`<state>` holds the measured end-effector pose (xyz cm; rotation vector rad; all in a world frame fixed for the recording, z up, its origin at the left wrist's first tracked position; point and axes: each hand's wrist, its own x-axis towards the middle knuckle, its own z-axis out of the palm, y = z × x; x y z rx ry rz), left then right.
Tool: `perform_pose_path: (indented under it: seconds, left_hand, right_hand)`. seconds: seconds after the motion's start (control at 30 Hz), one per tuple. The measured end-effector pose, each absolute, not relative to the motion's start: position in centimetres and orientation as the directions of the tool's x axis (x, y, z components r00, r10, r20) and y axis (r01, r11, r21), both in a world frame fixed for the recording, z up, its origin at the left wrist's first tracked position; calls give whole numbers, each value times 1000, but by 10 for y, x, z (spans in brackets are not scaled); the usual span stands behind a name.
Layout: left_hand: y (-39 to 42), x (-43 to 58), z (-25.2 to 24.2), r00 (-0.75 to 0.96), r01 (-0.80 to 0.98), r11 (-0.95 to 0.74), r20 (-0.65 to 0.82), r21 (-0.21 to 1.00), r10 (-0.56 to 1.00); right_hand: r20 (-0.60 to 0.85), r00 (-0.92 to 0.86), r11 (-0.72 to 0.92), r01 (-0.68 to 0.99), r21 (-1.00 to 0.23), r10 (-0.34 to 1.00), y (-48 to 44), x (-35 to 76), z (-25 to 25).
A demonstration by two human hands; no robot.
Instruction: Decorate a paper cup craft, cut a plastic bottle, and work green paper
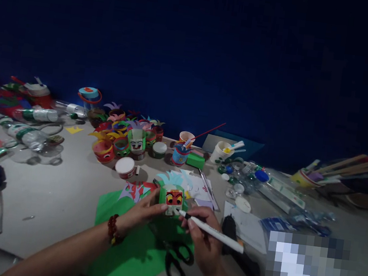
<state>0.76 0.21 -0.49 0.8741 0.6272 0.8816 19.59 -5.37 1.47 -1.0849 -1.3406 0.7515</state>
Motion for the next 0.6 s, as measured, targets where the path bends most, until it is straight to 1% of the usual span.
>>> perform_pose_path:
  seconds: [0.13, 0.3, 0.4, 0.6]
  left_hand:
    - [1, 9, -2, 550, -441, 376, -85, 815, 831]
    - [2, 8, -4, 539, -455, 360, -69, 815, 839]
    - [2, 8, -5, 530, -452, 365, -83, 814, 844]
    - [3, 8, -6, 514, -458, 383, -113, 802, 850]
  right_hand:
    - [388, 161, 359, 183, -915, 908, -54, 194, 14]
    - [441, 69, 408, 275, -871, 895, -50, 199, 10]
    - [474, 60, 434, 313, -845, 878, -48, 201, 8]
    - [457, 86, 421, 270, -866, 885, -49, 199, 8]
